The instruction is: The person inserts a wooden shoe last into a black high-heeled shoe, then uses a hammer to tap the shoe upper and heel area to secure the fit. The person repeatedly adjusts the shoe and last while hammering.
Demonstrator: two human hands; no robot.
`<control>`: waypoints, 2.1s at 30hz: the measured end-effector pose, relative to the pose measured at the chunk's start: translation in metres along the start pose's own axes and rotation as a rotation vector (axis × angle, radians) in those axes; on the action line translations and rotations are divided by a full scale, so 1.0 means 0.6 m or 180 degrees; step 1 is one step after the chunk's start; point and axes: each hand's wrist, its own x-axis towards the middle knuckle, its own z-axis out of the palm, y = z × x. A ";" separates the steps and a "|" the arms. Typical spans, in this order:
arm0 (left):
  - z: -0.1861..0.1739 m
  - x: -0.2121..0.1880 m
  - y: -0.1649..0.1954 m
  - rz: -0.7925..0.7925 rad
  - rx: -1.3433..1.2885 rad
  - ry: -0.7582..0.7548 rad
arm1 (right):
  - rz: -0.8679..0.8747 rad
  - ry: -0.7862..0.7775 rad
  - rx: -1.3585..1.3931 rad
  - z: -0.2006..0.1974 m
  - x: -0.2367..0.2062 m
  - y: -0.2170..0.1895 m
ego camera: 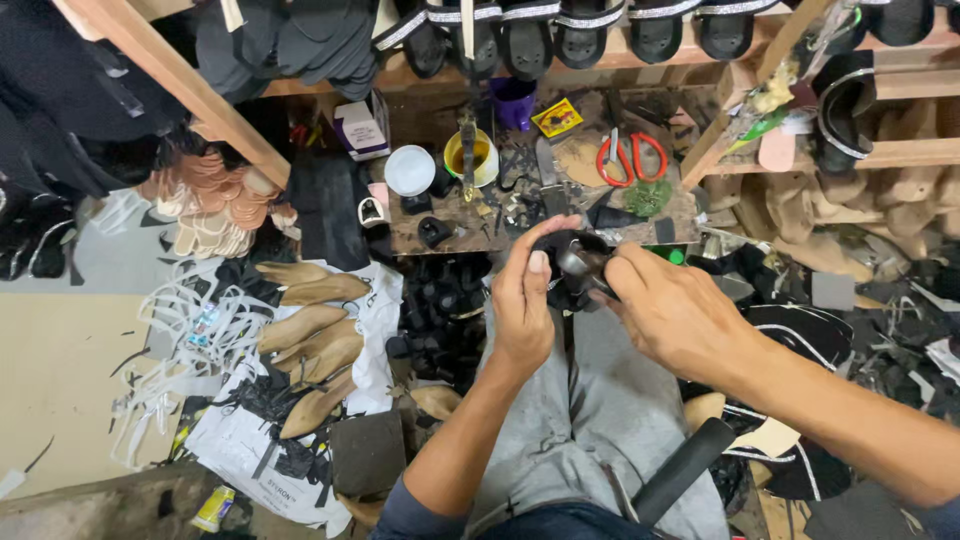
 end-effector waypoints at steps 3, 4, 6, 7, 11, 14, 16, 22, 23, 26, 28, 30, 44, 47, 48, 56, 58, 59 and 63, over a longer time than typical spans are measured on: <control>0.007 -0.007 0.002 0.0094 0.0050 0.0148 | 0.0028 -0.0132 -0.0166 -0.010 -0.008 -0.007; 0.009 -0.009 0.004 0.0074 0.0008 0.0169 | 0.0023 -0.0158 -0.0195 -0.013 -0.009 -0.012; 0.009 -0.012 0.009 0.0033 0.0006 0.0167 | 0.0610 -0.0393 0.0413 -0.022 -0.006 -0.024; 0.009 -0.012 0.012 0.0026 0.0039 0.0116 | 0.0911 -0.0509 0.0735 -0.026 -0.001 -0.030; 0.006 -0.008 0.023 -0.0398 0.0097 0.0009 | 0.2033 -0.1191 0.2628 -0.056 0.025 -0.040; 0.005 -0.005 0.027 0.0219 0.0301 -0.0169 | 0.1860 -0.1533 0.1649 -0.072 0.029 -0.044; 0.007 -0.006 0.027 0.0085 0.0258 -0.0245 | 0.1648 -0.1796 0.0391 -0.078 0.025 -0.039; -0.001 0.001 0.020 -0.0136 0.0086 -0.0228 | 0.0255 -0.1666 -0.0050 -0.104 0.022 0.014; -0.003 0.006 0.019 -0.0031 -0.0011 -0.0203 | 0.0631 -0.1694 0.0373 -0.105 0.023 0.018; -0.013 0.022 0.019 -0.0090 -0.0211 -0.0144 | 0.1201 -0.0930 0.1190 -0.082 0.032 0.011; -0.010 0.024 0.020 -0.0397 -0.0097 -0.0090 | 0.1000 0.0631 0.1230 -0.034 0.037 -0.014; 0.000 0.017 0.021 -0.0436 -0.0060 -0.0139 | 0.1243 0.1128 0.1401 0.001 0.041 -0.021; 0.052 0.000 0.017 -0.0471 0.0536 -0.0016 | 0.0989 0.1719 0.1348 0.014 0.020 0.009; 0.054 -0.004 0.020 0.0126 0.0328 -0.0119 | 0.0916 0.1740 0.0961 0.030 0.002 0.007; 0.057 -0.007 0.021 -0.0035 0.0425 -0.0146 | 0.0685 0.1801 0.0651 0.035 -0.001 0.006; 0.041 -0.004 0.021 -0.0040 0.0322 -0.0220 | 0.1652 0.0975 0.1972 -0.007 -0.023 0.019; 0.028 -0.005 0.020 -0.0002 0.0255 -0.0247 | 0.2019 0.0328 0.3130 -0.026 -0.042 0.023; 0.025 -0.007 0.020 0.0028 0.0209 -0.0256 | 0.1693 0.0136 0.3230 -0.030 -0.049 0.020; 0.028 -0.020 0.020 -0.0383 0.0408 -0.0214 | 0.1506 -0.0807 0.2404 -0.035 -0.065 0.000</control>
